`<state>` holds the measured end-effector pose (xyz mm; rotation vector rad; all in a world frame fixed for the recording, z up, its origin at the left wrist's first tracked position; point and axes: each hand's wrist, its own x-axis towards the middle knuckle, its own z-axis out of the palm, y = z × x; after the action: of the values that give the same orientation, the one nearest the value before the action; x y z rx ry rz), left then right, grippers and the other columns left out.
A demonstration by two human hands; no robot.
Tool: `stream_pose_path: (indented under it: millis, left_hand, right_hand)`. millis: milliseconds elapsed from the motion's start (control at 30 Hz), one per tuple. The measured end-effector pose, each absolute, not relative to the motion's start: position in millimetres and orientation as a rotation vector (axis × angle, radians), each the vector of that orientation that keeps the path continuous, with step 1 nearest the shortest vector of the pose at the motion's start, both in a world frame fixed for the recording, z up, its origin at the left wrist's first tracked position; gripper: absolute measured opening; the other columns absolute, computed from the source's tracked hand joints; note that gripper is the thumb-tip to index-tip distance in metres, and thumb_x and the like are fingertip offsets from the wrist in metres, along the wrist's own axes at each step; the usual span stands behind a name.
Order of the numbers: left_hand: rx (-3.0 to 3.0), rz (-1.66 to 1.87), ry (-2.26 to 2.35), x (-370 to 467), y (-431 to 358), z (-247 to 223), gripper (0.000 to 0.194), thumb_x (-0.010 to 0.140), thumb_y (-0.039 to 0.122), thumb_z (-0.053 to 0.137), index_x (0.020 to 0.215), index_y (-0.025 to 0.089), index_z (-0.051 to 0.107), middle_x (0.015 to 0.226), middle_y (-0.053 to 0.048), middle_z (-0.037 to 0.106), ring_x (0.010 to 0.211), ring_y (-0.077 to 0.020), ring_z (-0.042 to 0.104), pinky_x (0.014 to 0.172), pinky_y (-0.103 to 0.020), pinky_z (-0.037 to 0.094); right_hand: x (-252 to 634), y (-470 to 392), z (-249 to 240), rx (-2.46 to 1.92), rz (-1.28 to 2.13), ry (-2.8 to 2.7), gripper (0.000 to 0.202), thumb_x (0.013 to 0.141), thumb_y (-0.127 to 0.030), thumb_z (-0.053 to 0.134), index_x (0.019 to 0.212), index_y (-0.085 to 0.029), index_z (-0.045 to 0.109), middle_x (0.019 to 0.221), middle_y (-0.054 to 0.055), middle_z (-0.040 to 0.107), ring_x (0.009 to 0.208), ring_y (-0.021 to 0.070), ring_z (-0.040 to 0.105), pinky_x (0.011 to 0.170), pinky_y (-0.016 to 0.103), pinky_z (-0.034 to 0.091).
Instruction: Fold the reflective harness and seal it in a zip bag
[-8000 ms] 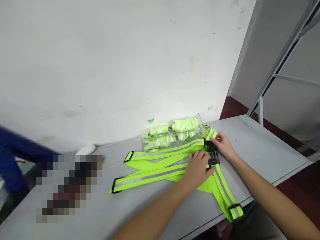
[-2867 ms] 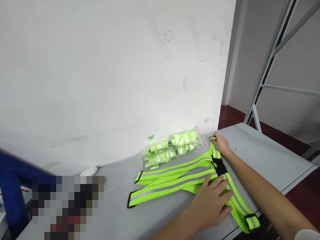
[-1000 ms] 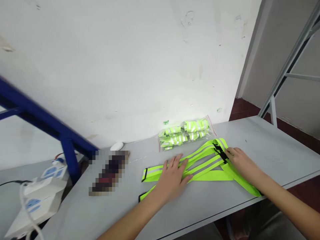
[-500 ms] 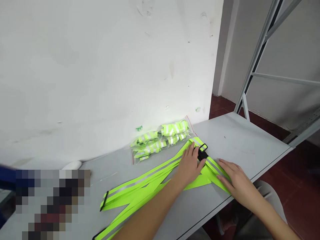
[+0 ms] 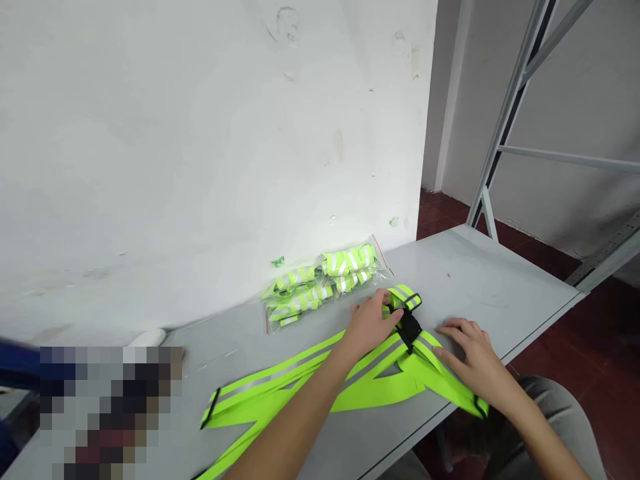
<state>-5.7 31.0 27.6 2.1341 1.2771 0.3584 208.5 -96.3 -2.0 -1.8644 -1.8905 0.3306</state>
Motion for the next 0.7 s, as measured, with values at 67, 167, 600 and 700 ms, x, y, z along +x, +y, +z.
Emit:
stream_pose_path:
  millis: [67, 167, 600, 700]
  left_hand:
    - [2.022, 0.35, 1.258, -1, 38, 31, 0.049, 0.087, 0.057, 0.048, 0.123, 0.023, 0.048, 0.107, -0.007, 0.069, 0.096, -0.026, 0.064, 0.096, -0.042, 0.039]
    - [1.913, 0.37, 1.259, 14, 50, 30, 0.058, 0.083, 0.056, 0.055, 0.126, 0.021, 0.044, 0.091, -0.004, 0.069, 0.082, -0.0233, 0.064, 0.081, -0.034, 0.045]
    - [1.867, 0.507, 1.15, 11, 59, 21, 0.054, 0.086, 0.046, 0.054, 0.131, 0.019, 0.042, 0.111, -0.01, 0.061, 0.097, -0.0222, 0.062, 0.075, -0.031, 0.05]
    - [2.029, 0.436, 1.11, -6, 45, 22, 0.052, 0.081, 0.053, 0.059, 0.122, 0.022, 0.053, 0.119, -0.01, 0.059, 0.112, -0.0289, 0.054, 0.09, -0.039, 0.046]
  right_hand:
    - [206, -90, 9, -1.914, 0.445, -1.874, 0.042, 0.092, -0.056, 0.043, 0.114, -0.027, 0.064, 0.117, 0.009, 0.061, 0.111, 0.0272, 0.054, 0.093, 0.043, 0.04]
    - [194, -80, 18, -1.953, 0.552, -1.867, 0.044, 0.092, -0.057, 0.042, 0.112, -0.024, 0.064, 0.114, 0.01, 0.061, 0.11, 0.0282, 0.053, 0.092, 0.043, 0.037]
    - [196, -44, 16, -2.07, 0.698, -1.566, 0.032, 0.077, -0.029, 0.065, 0.105, -0.021, 0.051, 0.1, 0.005, 0.068, 0.095, 0.0252, 0.062, 0.088, 0.037, 0.035]
    - [209, -35, 20, -2.106, 0.583, -1.56, 0.035, 0.08, -0.023, 0.061, 0.113, -0.02, 0.05, 0.115, 0.011, 0.063, 0.105, 0.0281, 0.059, 0.085, 0.036, 0.039]
